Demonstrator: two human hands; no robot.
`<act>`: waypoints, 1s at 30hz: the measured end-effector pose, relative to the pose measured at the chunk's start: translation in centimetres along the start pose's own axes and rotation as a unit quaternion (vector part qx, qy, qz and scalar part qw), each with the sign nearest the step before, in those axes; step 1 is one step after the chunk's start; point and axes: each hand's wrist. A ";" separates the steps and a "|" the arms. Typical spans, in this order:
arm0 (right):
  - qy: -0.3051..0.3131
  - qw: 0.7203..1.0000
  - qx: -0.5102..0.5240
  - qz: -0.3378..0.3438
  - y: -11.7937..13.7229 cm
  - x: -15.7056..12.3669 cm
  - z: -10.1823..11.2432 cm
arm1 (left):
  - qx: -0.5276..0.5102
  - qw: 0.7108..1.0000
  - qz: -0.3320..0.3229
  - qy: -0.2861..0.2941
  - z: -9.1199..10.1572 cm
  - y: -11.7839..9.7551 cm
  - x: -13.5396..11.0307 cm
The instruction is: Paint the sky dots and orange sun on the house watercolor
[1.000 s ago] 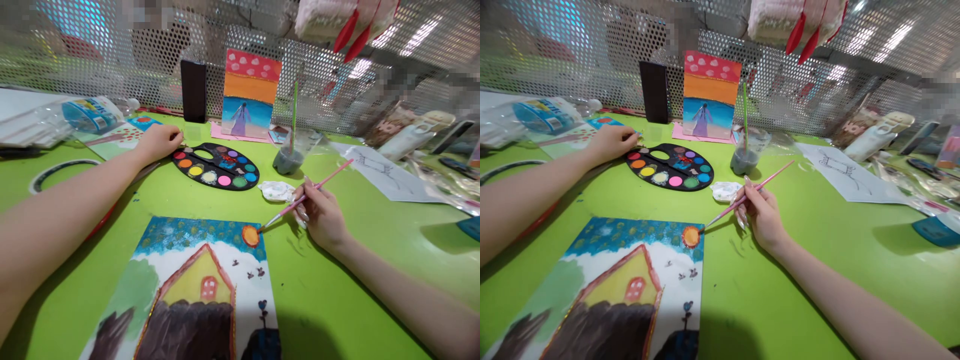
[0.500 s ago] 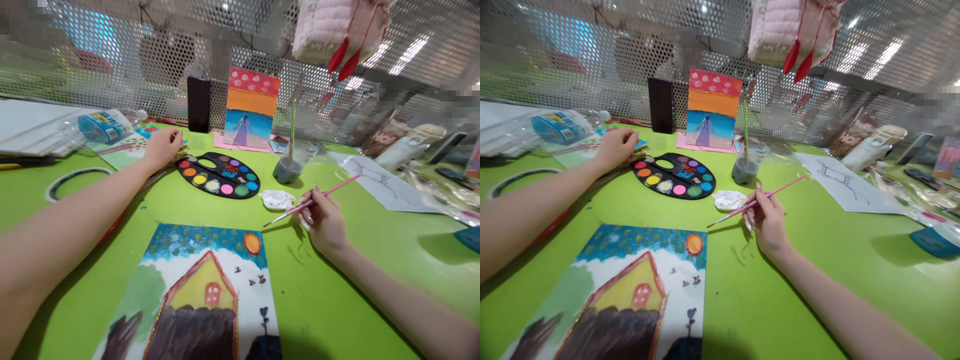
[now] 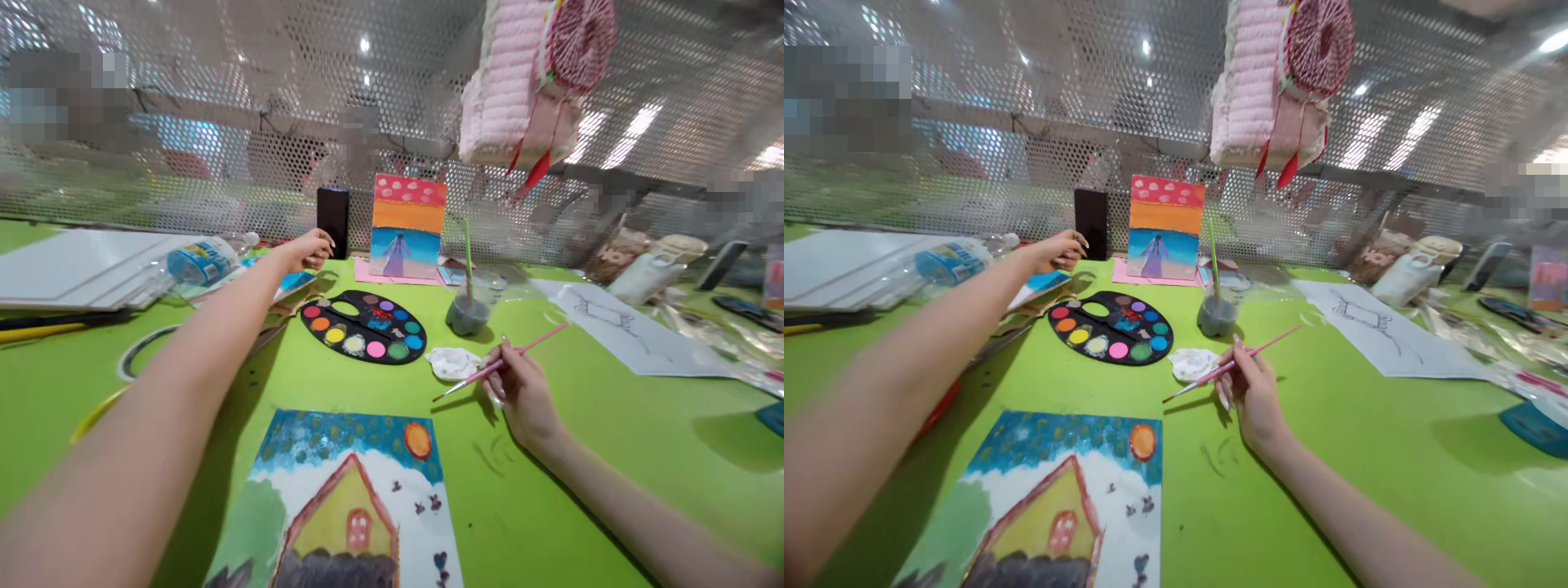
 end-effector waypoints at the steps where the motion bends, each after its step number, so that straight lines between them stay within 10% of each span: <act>1: -0.001 1.000 -0.001 0.001 0.0 0.1 0.0 | -0.005 1.000 0.003 0.000 0.0 0.2 0.6; 12: -0.030 1.000 -0.008 -0.005 -0.8 0.7 0.3 | 0.000 0.999 0.035 0.006 1.7 3.0 5.2; 30: -0.032 0.999 -0.024 -0.001 -0.9 0.8 0.4 | 0.018 0.993 0.068 0.096 2.3 2.7 4.1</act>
Point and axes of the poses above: each hand's wrist, its own x-axis towards the middle knuckle, its own z-axis out of the back of the hand, y = z × x, and after that the axes turned 13 degrees about -z, right-handed
